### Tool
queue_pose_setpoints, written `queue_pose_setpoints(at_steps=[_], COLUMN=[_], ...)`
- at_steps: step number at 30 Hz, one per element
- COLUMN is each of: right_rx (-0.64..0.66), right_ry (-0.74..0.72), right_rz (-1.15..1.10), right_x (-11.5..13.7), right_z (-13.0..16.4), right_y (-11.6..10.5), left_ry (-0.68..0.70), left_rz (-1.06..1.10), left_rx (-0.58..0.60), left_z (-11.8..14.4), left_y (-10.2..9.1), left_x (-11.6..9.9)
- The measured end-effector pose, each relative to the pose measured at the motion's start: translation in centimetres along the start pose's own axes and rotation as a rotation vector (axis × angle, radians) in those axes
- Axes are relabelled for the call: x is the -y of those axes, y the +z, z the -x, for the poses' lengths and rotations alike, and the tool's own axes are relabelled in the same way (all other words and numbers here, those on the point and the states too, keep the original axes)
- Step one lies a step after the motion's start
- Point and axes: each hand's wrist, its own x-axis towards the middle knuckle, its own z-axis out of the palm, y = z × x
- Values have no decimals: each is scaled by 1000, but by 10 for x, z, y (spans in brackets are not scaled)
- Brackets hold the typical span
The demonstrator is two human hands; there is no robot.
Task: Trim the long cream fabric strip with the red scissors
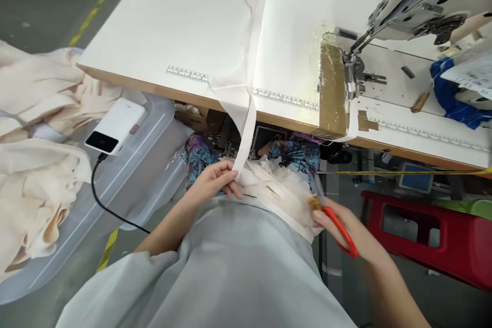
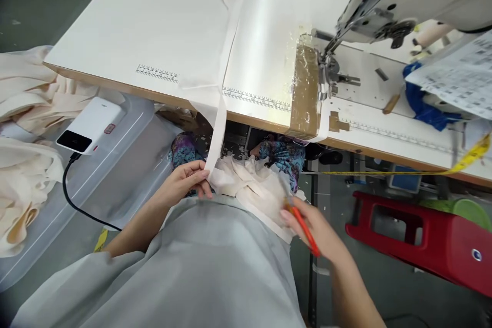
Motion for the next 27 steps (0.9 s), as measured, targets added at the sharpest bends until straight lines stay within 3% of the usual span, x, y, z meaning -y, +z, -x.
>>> queue_pose_setpoints(at_steps=[3,8,15,22,27], right_rx=[338,520,550,439,386], right_ry=[-143,-246,-235,-354,-365], right_rz=[-32,84,156,307,381], right_x=[28,46,56,54,58], right_z=[-50,-100,-117,-119,-117], right_y=[14,22,27,31,31], left_ry=[-6,-32,-43,-51,-45], left_rz=[13,14,-19,-61,-71], left_rx=[-54,-93,-125,-151,-150], left_z=[2,5,5,6,7], left_y=[2,-2,-4,-7,-8], left_x=[1,2,-4,-8,-8])
